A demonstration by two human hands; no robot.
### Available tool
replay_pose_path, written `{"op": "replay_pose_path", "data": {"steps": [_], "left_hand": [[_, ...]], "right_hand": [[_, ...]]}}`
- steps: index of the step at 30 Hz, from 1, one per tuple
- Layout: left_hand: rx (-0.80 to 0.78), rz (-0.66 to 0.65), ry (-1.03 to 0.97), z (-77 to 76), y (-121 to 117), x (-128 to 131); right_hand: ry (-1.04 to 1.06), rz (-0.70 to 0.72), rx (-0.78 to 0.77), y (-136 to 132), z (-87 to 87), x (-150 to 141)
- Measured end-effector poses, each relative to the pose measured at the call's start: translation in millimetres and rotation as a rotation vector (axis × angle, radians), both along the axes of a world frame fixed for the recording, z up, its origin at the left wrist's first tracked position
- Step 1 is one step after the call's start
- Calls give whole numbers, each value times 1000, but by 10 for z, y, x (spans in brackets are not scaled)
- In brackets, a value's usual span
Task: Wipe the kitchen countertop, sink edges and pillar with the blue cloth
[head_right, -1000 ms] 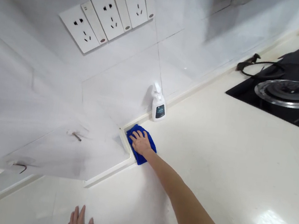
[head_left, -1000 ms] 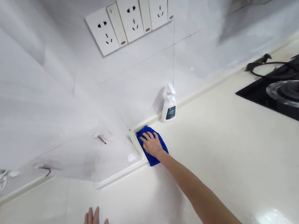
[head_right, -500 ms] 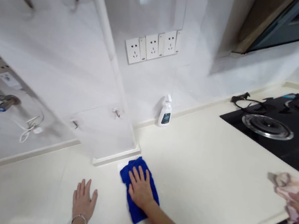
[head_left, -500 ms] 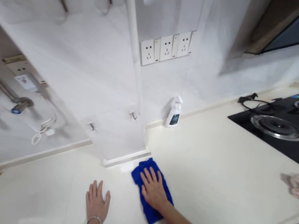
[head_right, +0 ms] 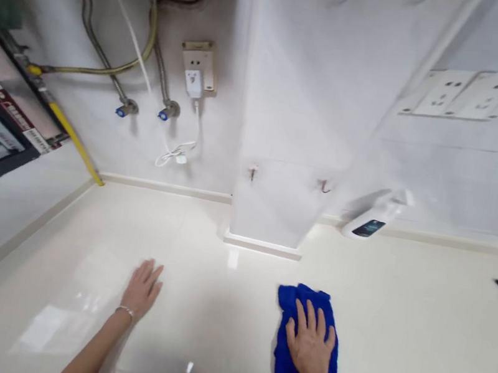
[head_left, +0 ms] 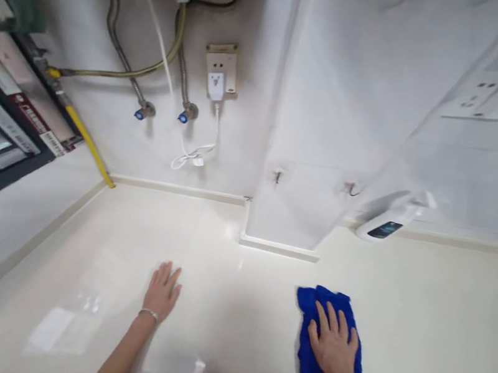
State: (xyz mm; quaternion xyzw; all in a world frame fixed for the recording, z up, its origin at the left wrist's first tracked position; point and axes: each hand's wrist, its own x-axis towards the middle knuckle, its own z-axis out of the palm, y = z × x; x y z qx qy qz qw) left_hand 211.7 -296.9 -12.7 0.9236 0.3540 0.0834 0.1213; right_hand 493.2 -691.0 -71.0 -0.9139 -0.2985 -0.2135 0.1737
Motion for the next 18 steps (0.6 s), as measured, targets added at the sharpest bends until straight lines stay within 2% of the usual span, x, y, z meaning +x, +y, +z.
{"op": "replay_pose_path", "data": {"steps": [2,4,7,9,13,15,18], "left_hand": [[11,167,3,24,231,-631],[19,374,38,22,421,-1183],[-17,606,103,-35,572,-1695],[-18,671,128,-91,579,-1815],[71,695,131,-186,522,-1793],[87,687,126,-210,517,-1777],[92,693,118,-212,544,-1784]], "right_hand": [[-4,-116,-20,202,3,-139],[41,-162,-121,537,51,-337],[140,-81,-315,1190,184,-602],[188,47,-394,1666,289,-747],[317,328,-417,2521,487,-1180],[388,505,-403,2779,567,-1523],[446,878,-352,2871,652,-2032]]}}
